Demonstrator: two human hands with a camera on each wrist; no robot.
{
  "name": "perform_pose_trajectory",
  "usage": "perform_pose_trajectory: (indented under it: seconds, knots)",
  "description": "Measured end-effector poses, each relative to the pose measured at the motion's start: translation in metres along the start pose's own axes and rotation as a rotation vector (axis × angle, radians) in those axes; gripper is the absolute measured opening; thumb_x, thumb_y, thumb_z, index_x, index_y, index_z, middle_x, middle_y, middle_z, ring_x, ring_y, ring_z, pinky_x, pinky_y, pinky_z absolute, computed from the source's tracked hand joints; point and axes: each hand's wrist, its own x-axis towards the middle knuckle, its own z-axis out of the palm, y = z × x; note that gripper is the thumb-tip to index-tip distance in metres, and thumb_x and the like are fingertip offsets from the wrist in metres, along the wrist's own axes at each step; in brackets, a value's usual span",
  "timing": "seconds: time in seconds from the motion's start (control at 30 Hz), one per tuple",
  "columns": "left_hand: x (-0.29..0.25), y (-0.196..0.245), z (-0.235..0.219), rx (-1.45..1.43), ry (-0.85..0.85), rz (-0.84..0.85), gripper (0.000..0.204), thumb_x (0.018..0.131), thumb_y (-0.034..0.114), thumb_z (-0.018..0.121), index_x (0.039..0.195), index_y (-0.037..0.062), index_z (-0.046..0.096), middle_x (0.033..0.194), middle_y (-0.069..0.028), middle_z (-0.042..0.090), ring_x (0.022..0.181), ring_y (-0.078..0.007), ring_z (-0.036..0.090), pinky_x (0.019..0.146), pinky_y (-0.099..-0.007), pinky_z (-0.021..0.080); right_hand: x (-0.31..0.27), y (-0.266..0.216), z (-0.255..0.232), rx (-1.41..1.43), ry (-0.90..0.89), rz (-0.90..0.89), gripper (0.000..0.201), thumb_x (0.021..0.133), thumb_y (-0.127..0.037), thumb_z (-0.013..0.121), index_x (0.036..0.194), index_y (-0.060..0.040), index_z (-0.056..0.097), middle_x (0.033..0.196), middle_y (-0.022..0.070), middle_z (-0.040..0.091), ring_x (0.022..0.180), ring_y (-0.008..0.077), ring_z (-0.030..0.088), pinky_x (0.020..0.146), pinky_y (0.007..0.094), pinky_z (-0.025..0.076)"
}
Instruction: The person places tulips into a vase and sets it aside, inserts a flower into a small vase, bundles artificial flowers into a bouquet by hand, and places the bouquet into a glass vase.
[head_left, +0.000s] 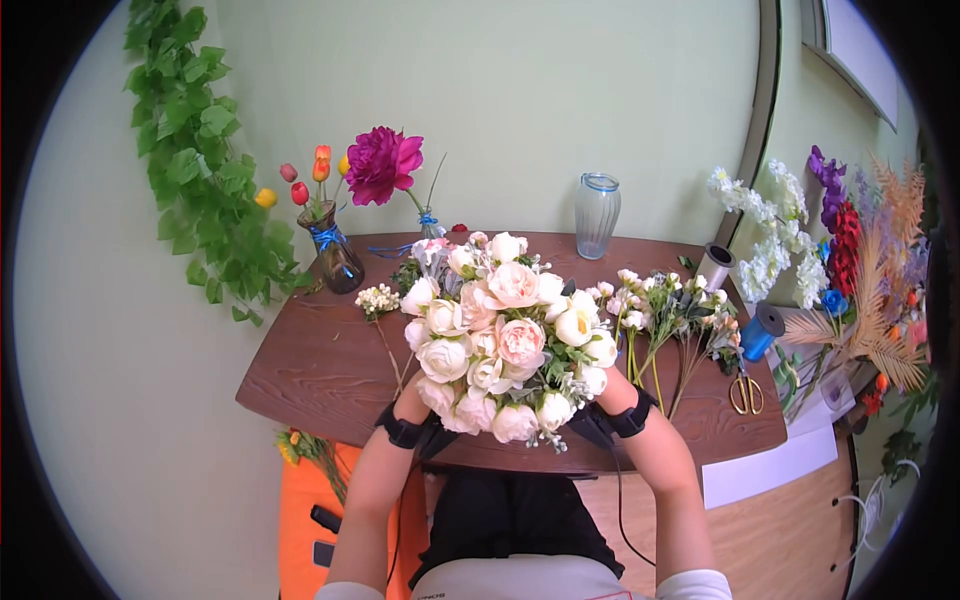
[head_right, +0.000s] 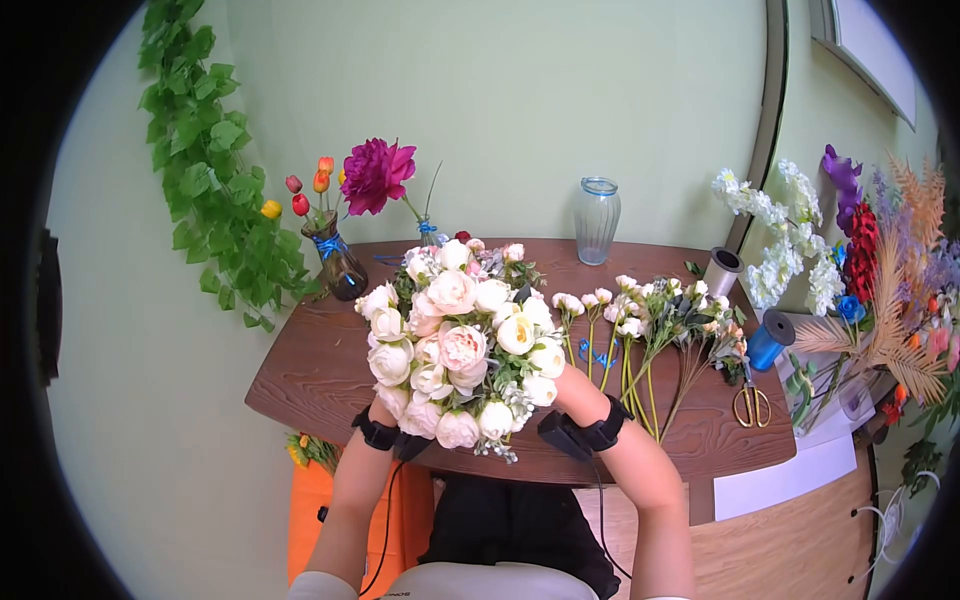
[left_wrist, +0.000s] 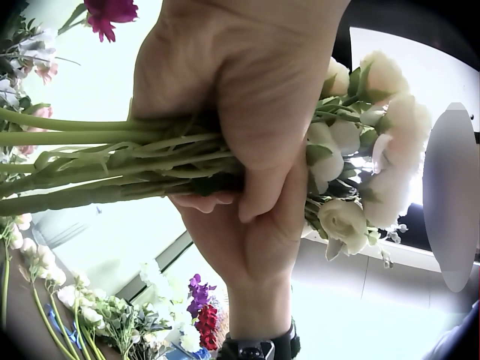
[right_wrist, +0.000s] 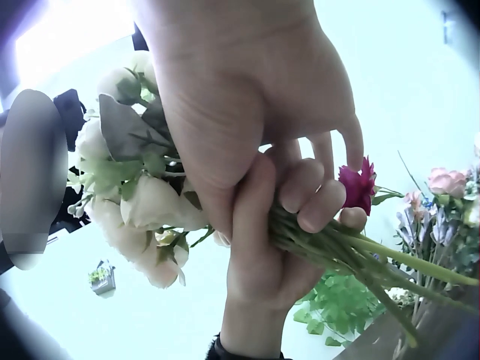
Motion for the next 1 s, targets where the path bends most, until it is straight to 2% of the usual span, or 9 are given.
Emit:
perform_pose_trajectory:
  seconds: [0.17, 0.43, 0.5, 0.53, 0.67, 1.0]
  knots:
    - [-0.008, 0.004, 0.004, -0.047, 0.020, 0.009, 0.023, 0.085, 0.014, 0.047, 0.105, 0.0050, 0.039, 0.089, -0.0099, 0.046, 0.083, -0.0220, 0.045, 0.073, -0.0317, 0.037, 0.017, 0.001, 0.007, 0.039, -0.006, -0.017, 0.037, 0.078, -0.012, 0.054, 0.115, -0.0048, 0.049, 0.117, 0.0104, 0.048, 0.108, 0.0222, 0.044, 0.092, 0.0328, 0.036]
    - [0.005, 0.012, 0.003, -0.123, 0.091, 0.028, 0.020, 0.085, 0.015, 0.046, 0.102, 0.0058, 0.039, 0.085, -0.0085, 0.044, 0.079, -0.0204, 0.043, 0.070, -0.0307, 0.036, -0.001, -0.003, -0.003, 0.084, -0.052, -0.042, 0.038, 0.078, -0.012, 0.054, 0.115, -0.0050, 0.049, 0.119, 0.0108, 0.047, 0.109, 0.0225, 0.043, 0.093, 0.0330, 0.035]
    - [0.006, 0.015, 0.004, -0.144, 0.107, 0.037, 0.019, 0.085, 0.015, 0.046, 0.101, 0.0059, 0.039, 0.084, -0.0081, 0.044, 0.078, -0.0200, 0.043, 0.069, -0.0304, 0.036, 0.000, -0.012, -0.001, -0.180, -0.045, -0.109, 0.050, 0.068, -0.021, 0.067, 0.111, -0.0033, 0.051, 0.118, 0.0108, 0.048, 0.106, 0.0267, 0.046, 0.094, 0.0351, 0.033]
    - [0.004, 0.015, 0.003, -0.155, 0.112, 0.042, 0.019, 0.085, 0.015, 0.046, 0.101, 0.0060, 0.039, 0.083, -0.0079, 0.043, 0.077, -0.0198, 0.043, 0.069, -0.0303, 0.036, 0.000, -0.011, 0.000, -0.223, -0.044, -0.150, 0.054, 0.065, -0.019, 0.070, 0.112, -0.0017, 0.049, 0.116, 0.0110, 0.050, 0.105, 0.0250, 0.047, 0.093, 0.0350, 0.034]
    - [0.017, 0.019, 0.001, -0.196, 0.128, 0.051, 0.018, 0.086, 0.016, 0.046, 0.099, 0.0064, 0.039, 0.081, -0.0072, 0.042, 0.075, -0.0190, 0.042, 0.067, -0.0298, 0.035, 0.002, -0.010, 0.003, -0.201, -0.060, -0.148, 0.054, 0.066, -0.018, 0.069, 0.113, -0.0018, 0.048, 0.116, 0.0109, 0.049, 0.106, 0.0245, 0.047, 0.093, 0.0348, 0.034]
    - [-0.013, 0.020, -0.004, -0.295, 0.150, 0.069, 0.014, 0.087, 0.017, 0.045, 0.095, 0.0073, 0.038, 0.076, -0.0053, 0.040, 0.070, -0.0170, 0.040, 0.063, -0.0285, 0.034, 0.009, -0.012, 0.008, -0.126, -0.093, -0.149, 0.056, 0.068, -0.016, 0.067, 0.117, -0.0021, 0.044, 0.117, 0.0103, 0.048, 0.107, 0.0229, 0.045, 0.092, 0.0340, 0.034]
